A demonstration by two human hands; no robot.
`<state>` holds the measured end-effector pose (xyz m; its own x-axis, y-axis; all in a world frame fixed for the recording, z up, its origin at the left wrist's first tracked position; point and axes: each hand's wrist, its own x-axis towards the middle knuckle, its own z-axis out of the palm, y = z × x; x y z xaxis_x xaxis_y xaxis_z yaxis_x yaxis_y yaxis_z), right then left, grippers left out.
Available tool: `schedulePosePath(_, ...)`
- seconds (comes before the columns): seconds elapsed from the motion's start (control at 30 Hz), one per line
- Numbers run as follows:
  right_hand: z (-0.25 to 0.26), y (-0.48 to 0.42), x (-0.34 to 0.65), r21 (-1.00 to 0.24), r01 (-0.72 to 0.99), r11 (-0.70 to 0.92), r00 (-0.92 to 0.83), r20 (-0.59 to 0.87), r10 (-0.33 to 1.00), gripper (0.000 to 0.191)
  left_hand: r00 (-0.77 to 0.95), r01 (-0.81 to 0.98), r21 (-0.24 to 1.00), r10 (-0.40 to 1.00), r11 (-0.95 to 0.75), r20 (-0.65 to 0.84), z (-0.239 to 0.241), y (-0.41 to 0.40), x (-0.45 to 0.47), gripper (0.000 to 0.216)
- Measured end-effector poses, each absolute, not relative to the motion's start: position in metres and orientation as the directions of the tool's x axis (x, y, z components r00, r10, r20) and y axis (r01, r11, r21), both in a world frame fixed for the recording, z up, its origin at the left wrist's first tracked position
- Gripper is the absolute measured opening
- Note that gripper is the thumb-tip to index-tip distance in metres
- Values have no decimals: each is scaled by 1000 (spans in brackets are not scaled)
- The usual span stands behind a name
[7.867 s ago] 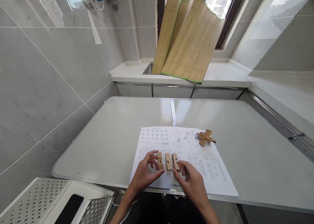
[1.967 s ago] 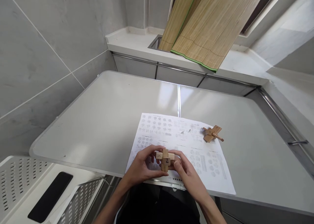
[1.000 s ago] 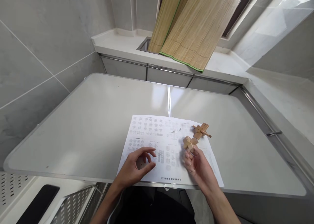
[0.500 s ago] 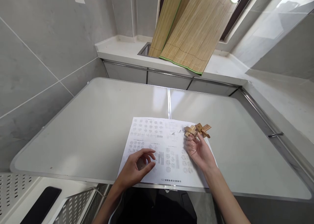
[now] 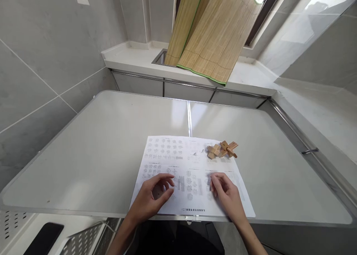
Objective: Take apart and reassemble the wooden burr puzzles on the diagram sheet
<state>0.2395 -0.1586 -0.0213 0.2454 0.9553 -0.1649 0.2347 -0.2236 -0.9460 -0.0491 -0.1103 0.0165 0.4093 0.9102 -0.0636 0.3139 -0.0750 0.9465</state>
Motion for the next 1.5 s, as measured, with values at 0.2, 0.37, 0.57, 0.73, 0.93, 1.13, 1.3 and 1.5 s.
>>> schedulePosePath(0.2,-27,-158,237,-914,361,-187,240,-102,965,38,376,300,953,923,-40,-80,16,-109,-50,28)
schedulePosePath(0.37,-25,-156,237,-914,357,-192,243,-108,964,39,336,297,955,933,22,-126,14,-110,-53,29)
schedulePosePath(0.57,-24,-157,237,-911,376,-171,244,-81,966,40,318,370,924,921,98,-225,16,-99,-75,37)
schedulePosePath(0.73,-23,-157,237,-905,389,-172,245,-78,966,39,204,489,868,957,85,-208,19,-87,-102,47)
schedulePosePath(0.93,-22,-157,237,-908,384,-170,232,-84,969,39,39,483,868,987,120,-158,14,-89,-110,50)
schedulePosePath(1.13,-22,-158,238,-912,374,-167,229,-84,970,37,18,532,840,991,101,-131,14,-94,-103,45)
schedulePosePath(1.3,-23,-159,239,-910,378,-169,230,-85,970,37,7,532,839,990,113,-138,13,-93,-103,46)
schedulePosePath(1.5,-23,-159,240,-914,370,-167,234,-83,969,36,3,541,834,991,109,-132,12,-92,-102,45)
